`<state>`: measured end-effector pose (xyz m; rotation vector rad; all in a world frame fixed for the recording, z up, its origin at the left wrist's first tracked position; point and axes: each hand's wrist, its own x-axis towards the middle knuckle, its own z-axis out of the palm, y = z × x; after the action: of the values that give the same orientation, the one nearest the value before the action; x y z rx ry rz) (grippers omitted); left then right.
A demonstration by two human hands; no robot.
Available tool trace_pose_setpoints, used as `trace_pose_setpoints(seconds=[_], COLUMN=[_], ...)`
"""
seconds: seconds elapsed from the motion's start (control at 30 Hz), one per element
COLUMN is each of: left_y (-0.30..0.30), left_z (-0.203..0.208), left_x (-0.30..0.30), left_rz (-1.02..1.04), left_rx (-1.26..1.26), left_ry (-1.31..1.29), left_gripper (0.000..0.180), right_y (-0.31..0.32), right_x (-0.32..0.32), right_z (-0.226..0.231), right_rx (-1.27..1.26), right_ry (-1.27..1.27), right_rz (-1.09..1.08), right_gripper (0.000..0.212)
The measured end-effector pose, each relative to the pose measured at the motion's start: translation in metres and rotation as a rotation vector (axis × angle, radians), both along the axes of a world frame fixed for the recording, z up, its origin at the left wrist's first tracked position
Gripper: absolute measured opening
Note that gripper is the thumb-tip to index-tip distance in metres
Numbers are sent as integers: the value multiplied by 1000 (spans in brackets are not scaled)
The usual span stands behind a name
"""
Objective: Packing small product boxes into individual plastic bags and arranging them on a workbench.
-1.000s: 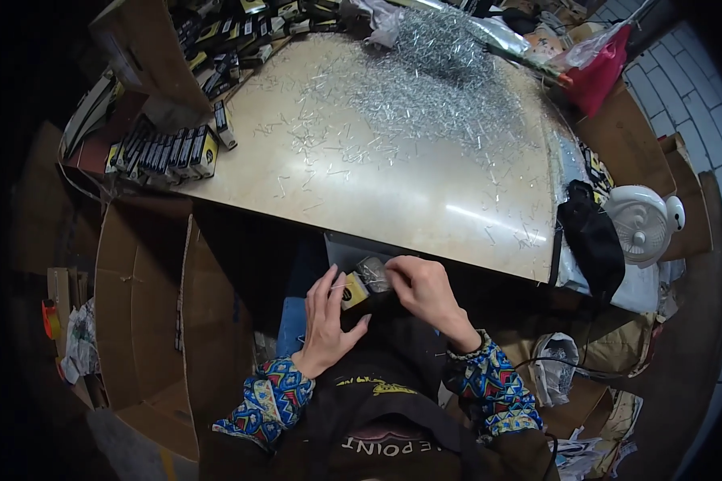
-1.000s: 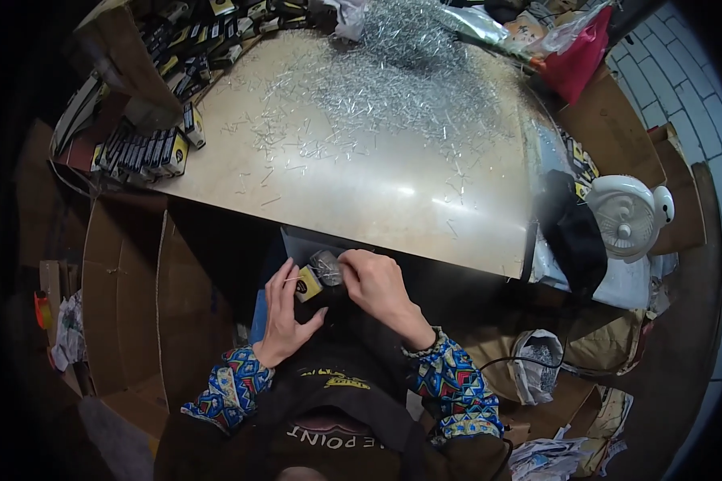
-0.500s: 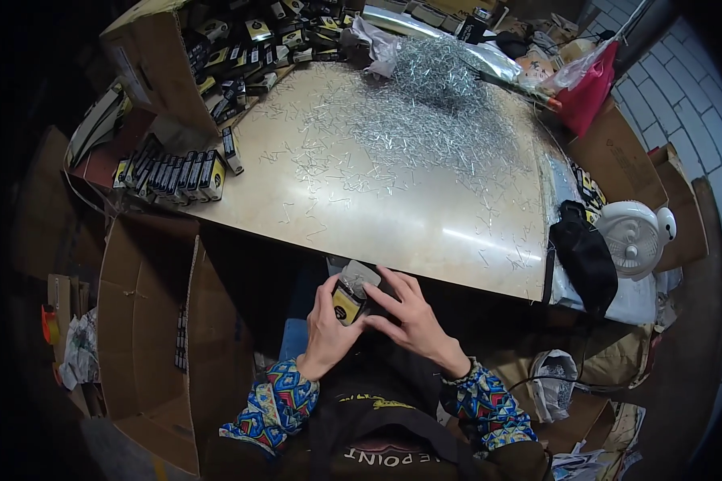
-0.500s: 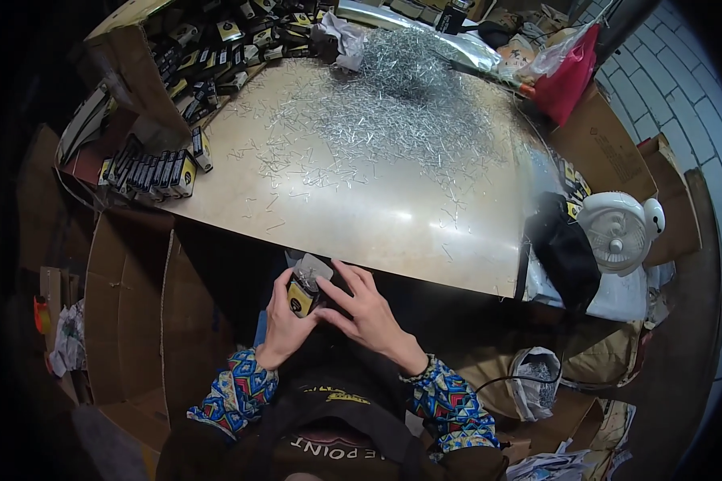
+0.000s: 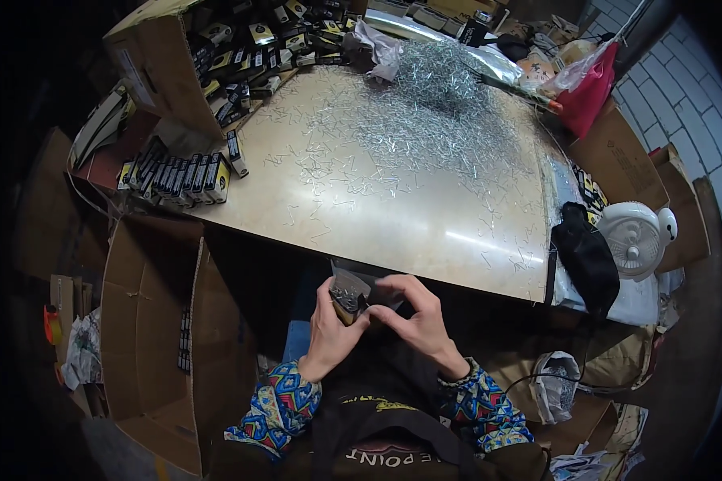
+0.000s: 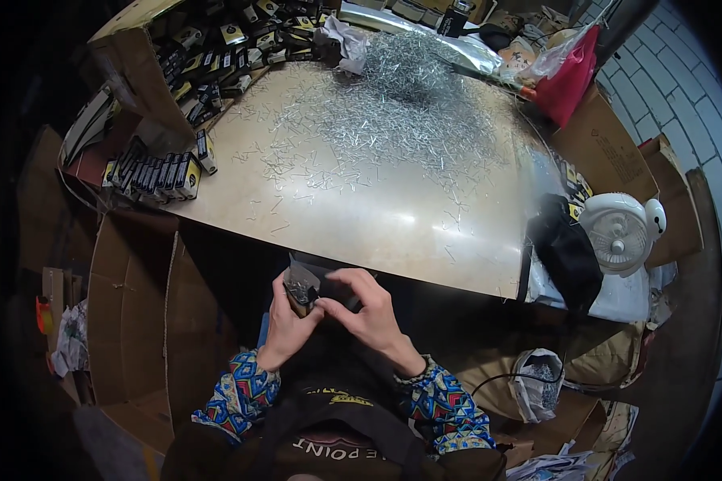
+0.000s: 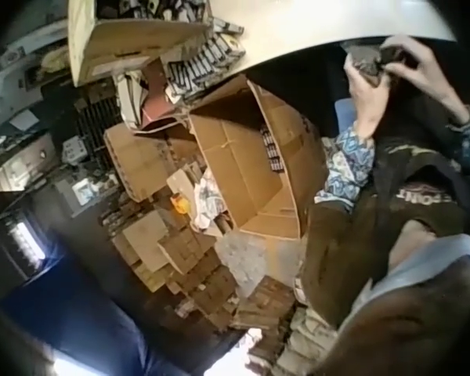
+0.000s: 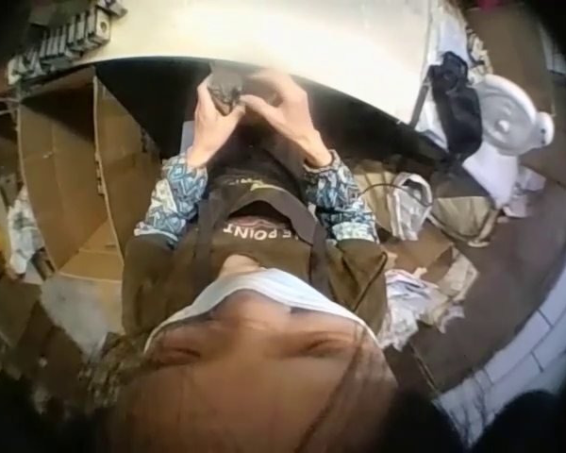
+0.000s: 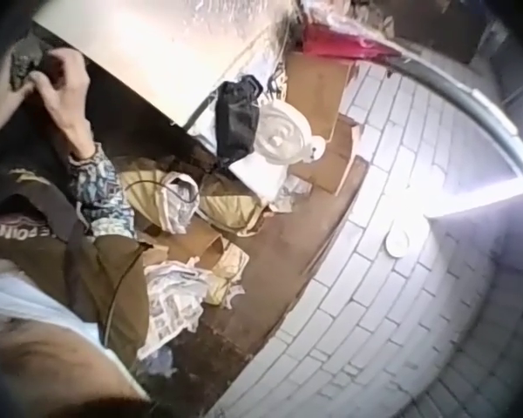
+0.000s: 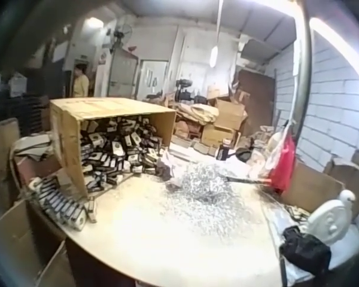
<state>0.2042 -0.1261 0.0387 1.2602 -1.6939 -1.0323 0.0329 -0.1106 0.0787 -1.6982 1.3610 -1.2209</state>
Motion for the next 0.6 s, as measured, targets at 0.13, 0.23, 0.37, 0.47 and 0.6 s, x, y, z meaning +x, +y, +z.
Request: trace_pose_setpoints(seconds=[0.13, 0.23, 0.37, 0.47, 0.6], left_y=[1, -1, -11, -9, -5], left_z=[-3, -4, 6, 8, 6], left_x=[-4, -8, -1, 1, -4], left_rz=[-47, -65, -95, -72, 73], left_rx=[100, 95, -256, -383, -235], left_ry=[93, 108, -167, -273, -205], left_gripper=[77, 77, 81, 83, 77], right_y=[4, -1, -6, -10, -10], right_x=[1, 8, 16, 24, 12], right_z=[-9, -5, -3, 0, -6], right_rx=[24, -85, -63, 134, 260], right_ry=[-6, 20, 145, 54, -125], right_rz=[34, -86, -255, -211, -8], right_gripper=[19, 15, 9, 6, 12])
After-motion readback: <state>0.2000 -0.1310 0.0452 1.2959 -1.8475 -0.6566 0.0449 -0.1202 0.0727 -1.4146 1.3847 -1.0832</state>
